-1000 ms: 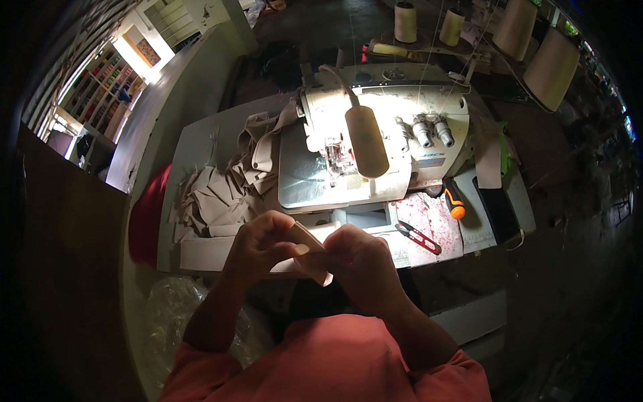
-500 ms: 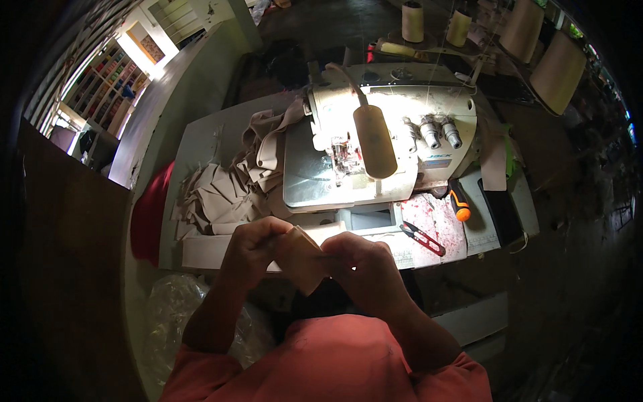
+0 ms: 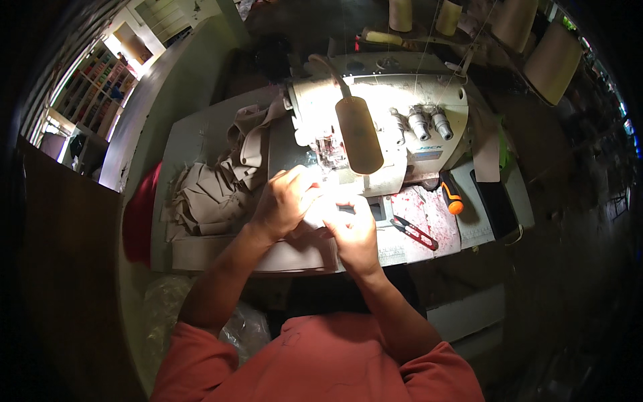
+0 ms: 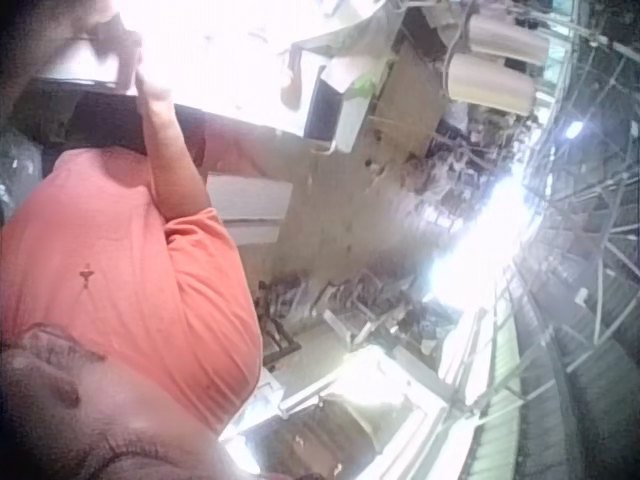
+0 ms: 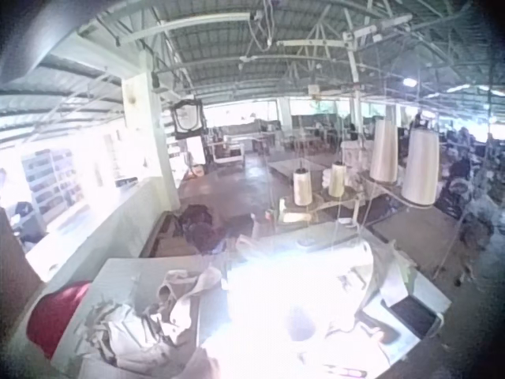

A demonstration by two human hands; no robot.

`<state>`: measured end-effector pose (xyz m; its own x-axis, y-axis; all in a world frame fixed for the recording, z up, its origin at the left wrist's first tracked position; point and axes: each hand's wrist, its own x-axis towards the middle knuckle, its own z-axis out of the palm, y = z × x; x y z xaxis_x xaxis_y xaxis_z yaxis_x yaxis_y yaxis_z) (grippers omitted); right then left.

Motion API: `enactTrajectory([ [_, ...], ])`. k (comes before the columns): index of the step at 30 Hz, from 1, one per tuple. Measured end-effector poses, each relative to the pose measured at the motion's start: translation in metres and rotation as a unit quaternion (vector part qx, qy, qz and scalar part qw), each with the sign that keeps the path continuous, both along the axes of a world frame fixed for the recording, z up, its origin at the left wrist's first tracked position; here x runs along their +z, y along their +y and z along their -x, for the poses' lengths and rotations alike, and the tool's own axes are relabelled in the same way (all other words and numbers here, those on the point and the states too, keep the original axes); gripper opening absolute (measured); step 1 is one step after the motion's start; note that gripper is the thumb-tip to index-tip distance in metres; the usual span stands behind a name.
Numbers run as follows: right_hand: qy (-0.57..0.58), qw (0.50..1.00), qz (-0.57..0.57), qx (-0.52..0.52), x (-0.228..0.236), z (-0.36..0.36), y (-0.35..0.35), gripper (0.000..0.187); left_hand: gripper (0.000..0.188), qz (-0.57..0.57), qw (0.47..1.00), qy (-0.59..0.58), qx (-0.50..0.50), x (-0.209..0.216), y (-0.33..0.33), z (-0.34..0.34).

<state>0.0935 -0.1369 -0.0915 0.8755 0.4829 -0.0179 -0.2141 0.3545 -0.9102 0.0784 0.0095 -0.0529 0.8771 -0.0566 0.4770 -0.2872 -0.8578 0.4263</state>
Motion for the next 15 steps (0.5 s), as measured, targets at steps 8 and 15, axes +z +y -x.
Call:
enactTrajectory([
  [8, 0.003, 0.999, 0.033, 0.044, -0.004, 0.006, -0.005, 0.02, 0.019, -0.072, 0.995, 0.065, 0.037, -0.006, 0.005, 0.016],
  [15, -0.026, 0.999, 0.036, 0.025, 0.001, -0.009, 0.005, 0.02, 0.012, 0.009, 0.999, 0.034, -0.011, 0.003, 0.015, -0.009],
])
